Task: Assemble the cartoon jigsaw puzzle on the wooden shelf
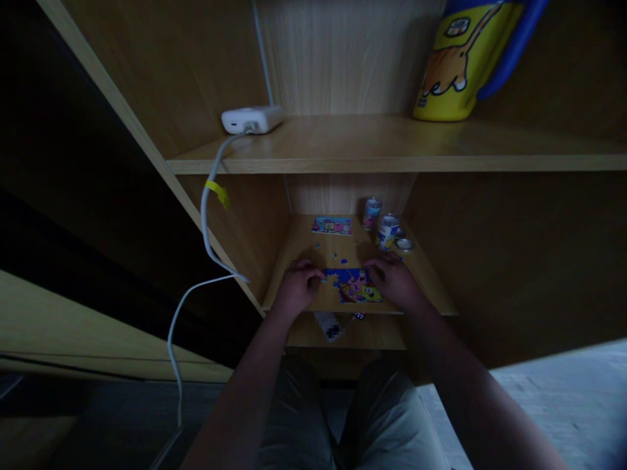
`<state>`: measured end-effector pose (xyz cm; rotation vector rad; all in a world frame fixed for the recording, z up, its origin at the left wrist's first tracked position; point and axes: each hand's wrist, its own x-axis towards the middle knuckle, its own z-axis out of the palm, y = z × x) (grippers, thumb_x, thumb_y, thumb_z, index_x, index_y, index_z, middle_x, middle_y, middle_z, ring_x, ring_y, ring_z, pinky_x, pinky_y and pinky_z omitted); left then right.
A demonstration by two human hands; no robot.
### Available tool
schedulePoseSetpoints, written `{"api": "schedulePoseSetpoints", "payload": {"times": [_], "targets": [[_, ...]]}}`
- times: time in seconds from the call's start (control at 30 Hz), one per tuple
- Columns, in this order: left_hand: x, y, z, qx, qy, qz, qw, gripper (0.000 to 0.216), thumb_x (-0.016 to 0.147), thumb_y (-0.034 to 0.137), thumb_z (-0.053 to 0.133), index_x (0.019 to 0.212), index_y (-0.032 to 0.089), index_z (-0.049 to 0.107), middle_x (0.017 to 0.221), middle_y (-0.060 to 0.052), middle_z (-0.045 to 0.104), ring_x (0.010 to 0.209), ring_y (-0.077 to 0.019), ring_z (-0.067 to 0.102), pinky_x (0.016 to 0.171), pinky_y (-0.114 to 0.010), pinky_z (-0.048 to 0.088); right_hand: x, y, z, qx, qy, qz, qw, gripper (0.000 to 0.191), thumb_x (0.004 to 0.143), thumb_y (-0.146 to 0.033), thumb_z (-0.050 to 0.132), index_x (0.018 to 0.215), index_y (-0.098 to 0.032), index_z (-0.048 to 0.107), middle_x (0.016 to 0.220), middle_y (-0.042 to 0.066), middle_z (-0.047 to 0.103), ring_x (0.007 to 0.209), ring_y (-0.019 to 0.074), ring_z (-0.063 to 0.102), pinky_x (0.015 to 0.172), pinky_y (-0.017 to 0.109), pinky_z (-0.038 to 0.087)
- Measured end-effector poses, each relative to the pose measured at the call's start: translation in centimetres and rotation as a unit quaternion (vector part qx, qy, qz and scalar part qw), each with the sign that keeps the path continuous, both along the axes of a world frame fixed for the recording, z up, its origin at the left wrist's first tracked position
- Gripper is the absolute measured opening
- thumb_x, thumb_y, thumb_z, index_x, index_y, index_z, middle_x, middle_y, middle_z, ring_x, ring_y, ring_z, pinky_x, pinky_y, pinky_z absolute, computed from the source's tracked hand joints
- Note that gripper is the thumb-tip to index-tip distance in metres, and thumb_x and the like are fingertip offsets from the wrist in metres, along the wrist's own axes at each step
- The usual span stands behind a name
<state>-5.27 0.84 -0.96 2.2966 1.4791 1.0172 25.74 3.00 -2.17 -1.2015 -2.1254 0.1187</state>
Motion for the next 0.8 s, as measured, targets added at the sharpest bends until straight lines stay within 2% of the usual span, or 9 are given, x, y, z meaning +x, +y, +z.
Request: {"api": "schedulePoseSetpoints", "payload": {"times": [0.23, 0.33, 0.43, 0.57, 0.67, 0.8], "targets": [[0.1, 0.1, -0.1, 0.005, 0.008, 0.000, 1.000, 0.025, 0.096, 0.010, 0.068, 0.096, 0.029, 0.085, 0.112, -0.005, 0.078, 0.112, -0.0267, 0.073, 0.108, -0.046, 0.056, -0.2, -0.1, 0.2, 0.000, -0.001, 0.008, 1.000, 0.018, 0.106, -0.022, 0.060, 0.104, -0.024, 0.078, 0.105, 0.007, 0.080, 0.103, 0.0264, 0.070, 0.101, 0.043, 0.051], [0.1, 0.1, -0.2, 0.005, 0.003, 0.013, 1.000, 0.028, 0.096, 0.008, 0.065, 0.106, 0.028, 0.082, 0.114, -0.005, 0.079, 0.114, -0.0269, 0.072, 0.110, -0.046, 0.057, -0.2, -0.1, 0.2, -0.003, 0.001, 0.010, 1.000, 0.018, 0.106, -0.023, 0.060, 0.105, -0.024, 0.078, 0.104, 0.008, 0.080, 0.102, 0.0262, 0.070, 0.099, 0.042, 0.052], [-0.4, 0.2, -0.3, 0.008, -0.012, 0.063, 0.998, 0.040, 0.091, 0.001, 0.061, 0.118, 0.025, 0.077, 0.121, -0.008, 0.077, 0.121, -0.0281, 0.071, 0.111, -0.046, 0.057, -0.1, -0.1, 0.2, -0.004, 0.007, 0.007, 1.000, 0.019, 0.107, -0.024, 0.059, 0.106, -0.024, 0.078, 0.106, 0.008, 0.080, 0.103, 0.0262, 0.070, 0.100, 0.042, 0.052], [-1.3, 0.7, -0.7, 0.008, -0.027, 0.141, 0.990, 0.046, 0.084, -0.003, 0.058, 0.116, 0.024, 0.077, 0.121, -0.010, 0.076, 0.120, -0.0305, 0.071, 0.112, -0.048, 0.058, 0.0, -0.1, 0.0, -0.007, 0.008, 0.003, 1.000, 0.017, 0.106, -0.024, 0.061, 0.105, -0.025, 0.078, 0.104, 0.007, 0.080, 0.103, 0.0262, 0.071, 0.100, 0.042, 0.052], [-1.4, 1.0, -0.8, 0.005, -0.018, 0.155, 0.988, 0.039, 0.087, 0.001, 0.061, 0.112, 0.024, 0.079, 0.117, -0.011, 0.076, 0.117, -0.0309, 0.072, 0.112, -0.048, 0.057, 0.1, -0.1, -0.1, -0.007, 0.005, -0.001, 1.000, 0.017, 0.105, -0.023, 0.061, 0.105, -0.025, 0.078, 0.105, 0.007, 0.081, 0.103, 0.0264, 0.071, 0.100, 0.042, 0.052], [-0.7, 1.0, -0.7, 0.004, 0.007, 0.143, 0.990, 0.020, 0.096, 0.018, 0.068, 0.110, 0.023, 0.082, 0.119, -0.013, 0.077, 0.117, -0.0332, 0.071, 0.114, -0.051, 0.055, 0.0, -0.3, -0.1, -0.007, 0.003, -0.009, 1.000, 0.018, 0.105, -0.021, 0.060, 0.106, -0.025, 0.078, 0.105, 0.007, 0.081, 0.103, 0.0265, 0.071, 0.099, 0.042, 0.053]]}}
